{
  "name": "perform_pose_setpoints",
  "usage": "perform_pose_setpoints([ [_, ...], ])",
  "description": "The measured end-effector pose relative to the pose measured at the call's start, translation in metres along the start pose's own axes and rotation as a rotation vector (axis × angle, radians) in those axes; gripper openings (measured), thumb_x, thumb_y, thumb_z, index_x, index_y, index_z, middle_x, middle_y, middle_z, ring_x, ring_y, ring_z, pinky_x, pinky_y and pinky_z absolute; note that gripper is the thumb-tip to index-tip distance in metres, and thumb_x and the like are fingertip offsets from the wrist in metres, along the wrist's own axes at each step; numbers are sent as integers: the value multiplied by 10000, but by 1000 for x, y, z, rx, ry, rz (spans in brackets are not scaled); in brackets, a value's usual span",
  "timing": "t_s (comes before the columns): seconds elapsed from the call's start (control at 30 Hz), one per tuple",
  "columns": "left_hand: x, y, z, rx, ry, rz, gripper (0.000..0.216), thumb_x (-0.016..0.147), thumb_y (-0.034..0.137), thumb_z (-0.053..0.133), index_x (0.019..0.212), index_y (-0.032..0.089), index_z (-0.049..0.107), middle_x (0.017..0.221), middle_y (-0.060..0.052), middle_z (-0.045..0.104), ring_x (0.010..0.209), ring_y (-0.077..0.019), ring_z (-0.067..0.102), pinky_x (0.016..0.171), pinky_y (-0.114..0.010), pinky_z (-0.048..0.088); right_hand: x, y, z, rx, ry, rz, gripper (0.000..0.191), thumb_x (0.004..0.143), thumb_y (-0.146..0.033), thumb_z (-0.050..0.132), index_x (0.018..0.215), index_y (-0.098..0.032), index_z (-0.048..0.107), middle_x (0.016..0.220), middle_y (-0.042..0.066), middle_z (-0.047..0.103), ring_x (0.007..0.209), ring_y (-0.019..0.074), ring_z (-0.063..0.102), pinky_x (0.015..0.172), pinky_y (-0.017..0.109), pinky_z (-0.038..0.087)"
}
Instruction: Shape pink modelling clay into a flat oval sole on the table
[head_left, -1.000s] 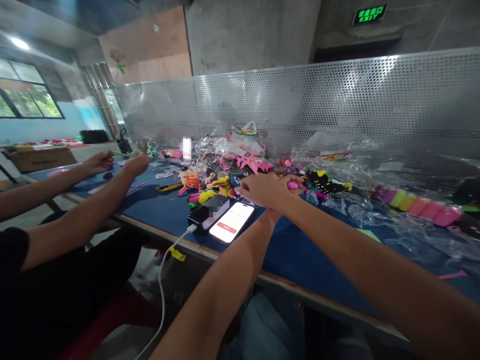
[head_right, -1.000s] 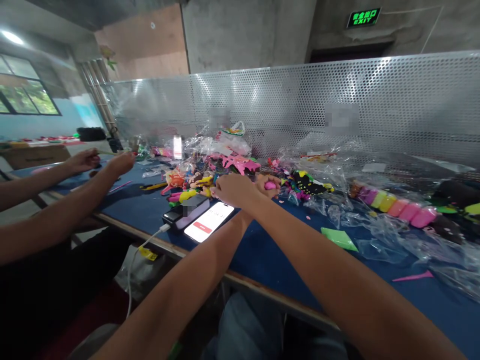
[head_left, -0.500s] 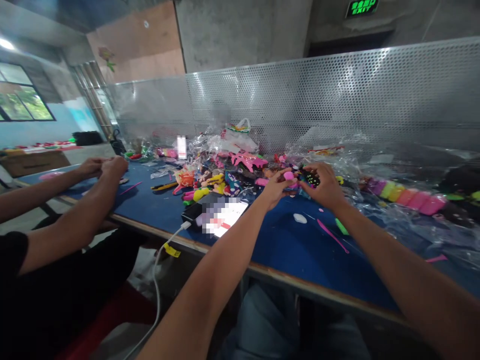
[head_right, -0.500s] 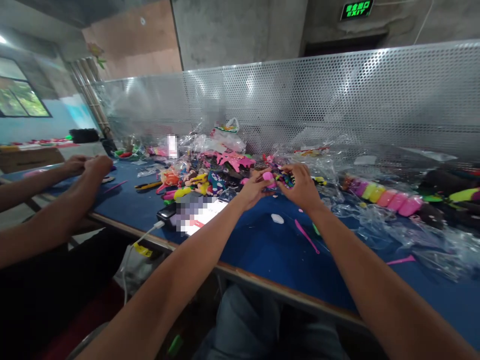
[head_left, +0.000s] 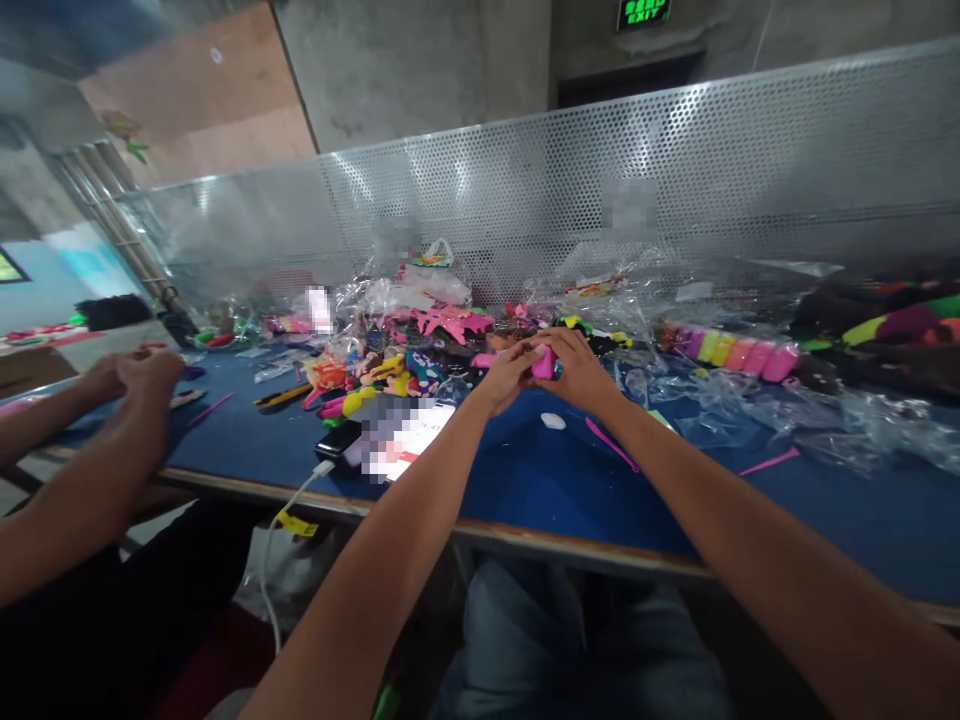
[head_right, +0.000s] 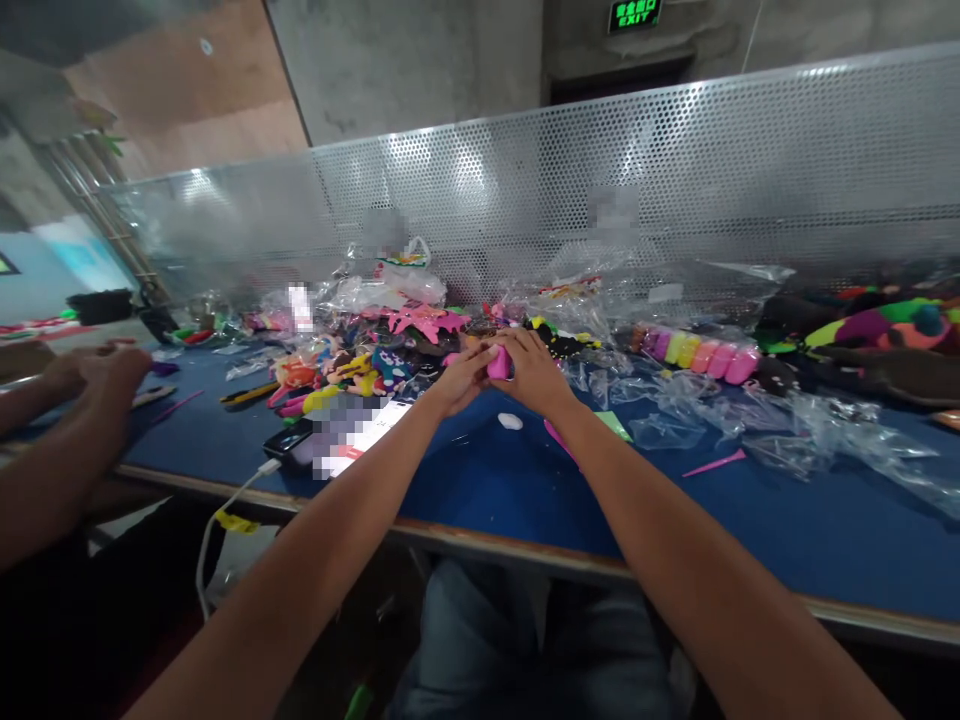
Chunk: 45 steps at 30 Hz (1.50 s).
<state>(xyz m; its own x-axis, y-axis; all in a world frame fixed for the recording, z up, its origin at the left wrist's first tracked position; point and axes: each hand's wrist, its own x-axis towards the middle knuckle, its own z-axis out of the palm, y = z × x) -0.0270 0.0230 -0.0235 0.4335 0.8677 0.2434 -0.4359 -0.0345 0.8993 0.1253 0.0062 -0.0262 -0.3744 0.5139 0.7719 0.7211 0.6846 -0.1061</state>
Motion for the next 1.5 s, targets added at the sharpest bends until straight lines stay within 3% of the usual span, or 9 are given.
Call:
perform_pose_setpoints([
  [0.17, 4, 0, 4, 64, 13, 16, 443, 608, 328, 843, 979, 173, 657, 795, 7, 632, 646, -82, 563, 531, -175, 416, -2, -1, -5, 9, 24, 30, 543, 775, -340, 663, 1269, -159, 526, 1266, 121, 556, 1224, 273, 452, 1078, 433, 326],
  [0.33, -1, -2, 2, 50, -69, 19, 501, 612, 368, 841, 1031, 181, 642, 869, -11, 644, 754, -126, 609, 621, -218, 485, -2, -4, -4, -24, -9, 52, 431, 799, -251, 607, 1225, -197, 578, 1305, 116, 522, 1245, 274, 431, 1073, 448, 331],
  [0.53, -4, -2, 1, 128, -17, 66, 491, 587, 304, 858, 1013, 184, 645, 769, 17, 614, 664, -95, 562, 601, -204, 459, 1, -9, -7, 33, -56, 20, 530, 796, -268, 625, 1304, -170, 507, 1278, 114, 567, 1220, 269, 469, 1082, 461, 316],
  [0.63, -3, 1, 0, 16, -41, 27, 428, 618, 363, 835, 958, 175, 656, 754, 15, 610, 616, -81, 533, 573, -197, 444, 2, -12, -8, 44, -65, 34, 473, 808, -273, 612, 1267, -188, 533, 1247, 105, 599, 1176, 276, 496, 1047, 474, 347],
  [0.77, -2, 6, -2, -168, -73, -84, 374, 651, 392, 807, 915, 173, 656, 732, 15, 610, 533, -59, 489, 533, -199, 428, 2, -15, -9, 93, 39, 52, 492, 817, -311, 615, 1280, -178, 513, 1244, 96, 608, 1140, 257, 507, 1010, 430, 394],
  [0.93, -1, 5, -3, -134, -25, 24, 395, 636, 233, 826, 987, 188, 650, 756, 26, 619, 600, -66, 543, 503, -169, 398, 0, -11, -7, 40, 23, 5, 531, 832, -335, 603, 1319, -158, 485, 1292, 117, 579, 1192, 277, 480, 1046, 456, 362],
  [1.17, 2, -2, -5, -25, -52, -4, 396, 634, 418, 817, 863, 127, 676, 739, -22, 651, 618, -97, 577, 578, -207, 467, -1, 0, 4, 15, 57, -8, 511, 818, -347, 635, 1289, -173, 539, 1211, 111, 625, 1130, 302, 502, 1015, 484, 392],
  [1.37, 2, 1, -2, 76, 36, 64, 361, 638, 331, 827, 919, 145, 697, 746, 2, 654, 625, -84, 569, 563, -188, 443, -1, 3, 6, -9, 104, -10, 568, 829, -447, 622, 1313, -170, 520, 1270, 127, 579, 1186, 301, 479, 1031, 486, 374],
  [1.5, -1, 3, 1, -44, -56, -15, 335, 760, 416, 726, 946, 142, 677, 777, -23, 663, 642, -106, 583, 606, -217, 474, -1, 5, 7, 38, 152, -2, 495, 802, -505, 645, 1191, -200, 620, 1199, 111, 587, 1147, 287, 506, 1024, 468, 386],
])
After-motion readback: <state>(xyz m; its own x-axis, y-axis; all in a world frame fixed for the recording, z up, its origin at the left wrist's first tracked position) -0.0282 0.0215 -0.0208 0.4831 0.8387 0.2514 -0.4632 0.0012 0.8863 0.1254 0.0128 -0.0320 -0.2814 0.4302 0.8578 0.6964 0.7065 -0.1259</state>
